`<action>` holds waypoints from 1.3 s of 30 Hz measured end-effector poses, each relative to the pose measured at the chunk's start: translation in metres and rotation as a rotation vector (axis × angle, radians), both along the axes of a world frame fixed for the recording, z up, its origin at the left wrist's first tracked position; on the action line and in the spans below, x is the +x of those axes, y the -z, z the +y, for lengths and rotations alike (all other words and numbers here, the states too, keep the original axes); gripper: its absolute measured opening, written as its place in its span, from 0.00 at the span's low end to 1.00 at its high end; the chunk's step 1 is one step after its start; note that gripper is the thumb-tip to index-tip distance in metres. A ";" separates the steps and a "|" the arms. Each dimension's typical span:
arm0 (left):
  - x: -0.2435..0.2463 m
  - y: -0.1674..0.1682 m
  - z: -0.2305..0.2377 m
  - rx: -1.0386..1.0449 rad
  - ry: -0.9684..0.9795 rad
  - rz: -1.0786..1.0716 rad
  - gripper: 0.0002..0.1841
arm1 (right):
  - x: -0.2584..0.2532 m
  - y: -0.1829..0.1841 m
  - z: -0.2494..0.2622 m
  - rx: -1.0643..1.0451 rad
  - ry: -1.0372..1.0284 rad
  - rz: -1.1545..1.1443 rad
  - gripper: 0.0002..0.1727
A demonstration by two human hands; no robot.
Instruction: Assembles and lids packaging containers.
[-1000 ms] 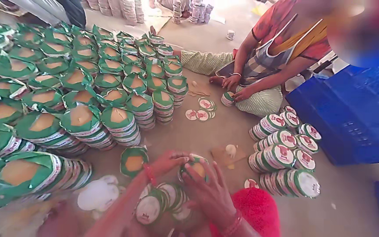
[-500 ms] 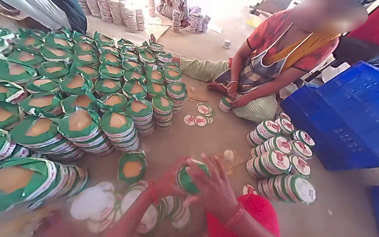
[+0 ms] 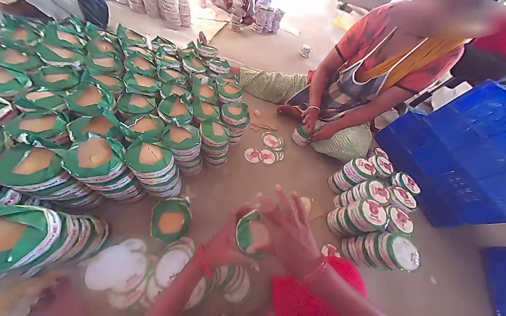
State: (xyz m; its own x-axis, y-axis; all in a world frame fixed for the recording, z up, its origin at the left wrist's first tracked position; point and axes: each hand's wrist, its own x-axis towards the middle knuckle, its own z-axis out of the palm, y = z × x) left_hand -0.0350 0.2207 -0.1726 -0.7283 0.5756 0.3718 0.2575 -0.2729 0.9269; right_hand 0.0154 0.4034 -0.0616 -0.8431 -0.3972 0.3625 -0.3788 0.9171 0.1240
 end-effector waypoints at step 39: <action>-0.047 -0.079 -0.079 -0.754 0.148 0.000 0.54 | 0.068 0.153 -0.115 -0.154 -0.568 -0.439 0.20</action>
State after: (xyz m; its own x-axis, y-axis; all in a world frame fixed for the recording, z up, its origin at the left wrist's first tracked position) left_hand -0.0816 0.1417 -0.0935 -0.6240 0.7649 -0.1599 0.2672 0.4011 0.8762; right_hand 0.0833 0.2884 -0.2144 -0.6024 -0.7882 0.1260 -0.7864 0.5590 -0.2627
